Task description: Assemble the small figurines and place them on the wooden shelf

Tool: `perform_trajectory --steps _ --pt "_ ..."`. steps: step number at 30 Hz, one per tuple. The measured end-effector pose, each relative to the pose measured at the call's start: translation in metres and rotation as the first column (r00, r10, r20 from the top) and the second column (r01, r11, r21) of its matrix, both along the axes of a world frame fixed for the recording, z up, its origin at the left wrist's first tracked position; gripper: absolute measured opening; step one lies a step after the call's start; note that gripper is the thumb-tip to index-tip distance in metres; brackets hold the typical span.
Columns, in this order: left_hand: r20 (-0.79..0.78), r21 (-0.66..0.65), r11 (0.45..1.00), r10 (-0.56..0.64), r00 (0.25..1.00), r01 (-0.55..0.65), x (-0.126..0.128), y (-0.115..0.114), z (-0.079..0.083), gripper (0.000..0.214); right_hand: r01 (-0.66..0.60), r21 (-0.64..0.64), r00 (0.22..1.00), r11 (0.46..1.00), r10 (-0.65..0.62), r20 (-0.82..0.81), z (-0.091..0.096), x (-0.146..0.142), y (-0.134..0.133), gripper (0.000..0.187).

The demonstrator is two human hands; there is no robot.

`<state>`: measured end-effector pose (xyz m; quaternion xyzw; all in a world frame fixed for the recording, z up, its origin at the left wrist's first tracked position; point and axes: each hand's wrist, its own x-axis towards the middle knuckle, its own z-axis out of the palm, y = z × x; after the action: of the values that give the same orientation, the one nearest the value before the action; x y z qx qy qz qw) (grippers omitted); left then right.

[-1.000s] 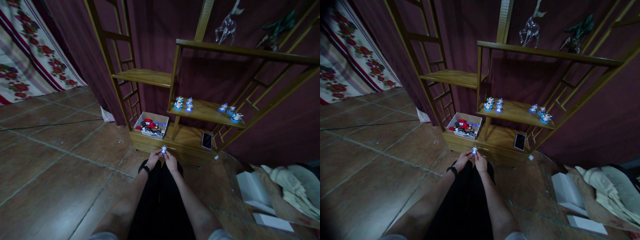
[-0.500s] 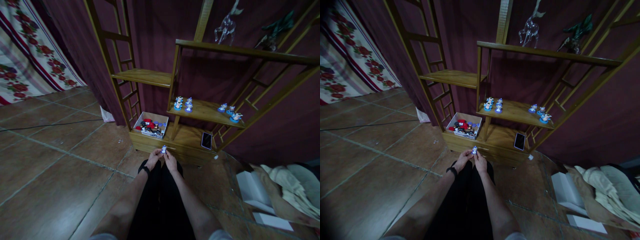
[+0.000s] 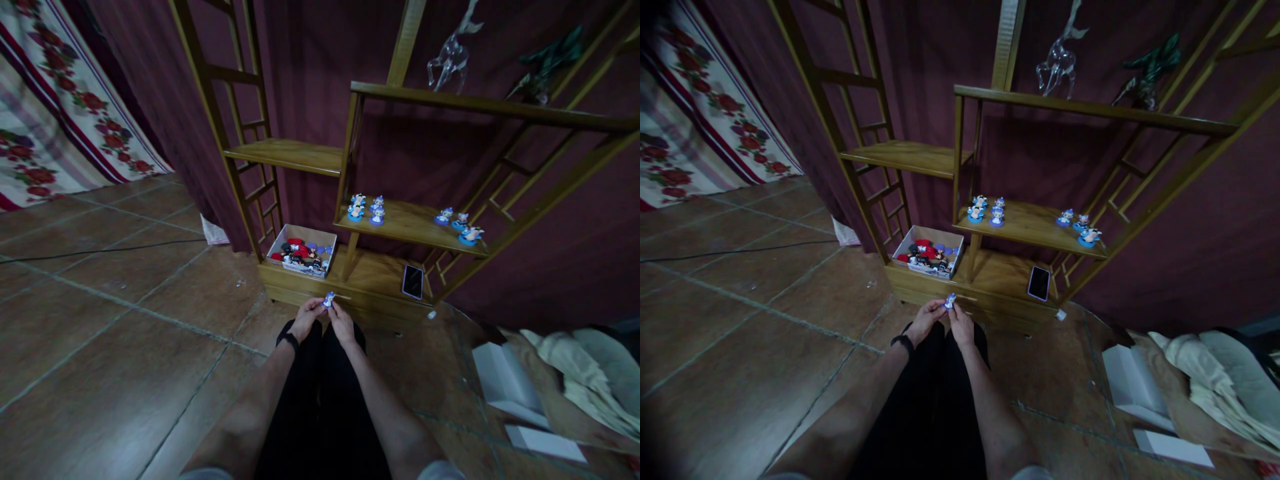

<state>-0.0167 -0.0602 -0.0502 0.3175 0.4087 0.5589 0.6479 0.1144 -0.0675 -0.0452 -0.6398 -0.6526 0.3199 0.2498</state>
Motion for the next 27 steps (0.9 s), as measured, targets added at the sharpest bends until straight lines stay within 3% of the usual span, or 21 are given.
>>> perform_trajectory --steps 14,20,27 --pt "0.037 -0.055 0.998 0.018 0.999 -0.016 0.001 -0.001 0.004 0.036 0.024 0.024 0.999 0.999 -0.023 -0.036 0.002 0.0 -0.003 0.035" --pt "0.063 -0.073 0.992 0.109 0.992 -0.105 0.004 -0.003 0.005 0.036 0.052 0.041 0.994 0.998 -0.047 -0.103 0.006 0.0 -0.005 0.033" --pt "0.059 -0.09 0.996 0.026 0.998 -0.02 0.0 -0.002 0.004 0.038 0.102 0.064 0.984 0.993 -0.091 -0.15 0.009 -0.004 -0.007 0.03"
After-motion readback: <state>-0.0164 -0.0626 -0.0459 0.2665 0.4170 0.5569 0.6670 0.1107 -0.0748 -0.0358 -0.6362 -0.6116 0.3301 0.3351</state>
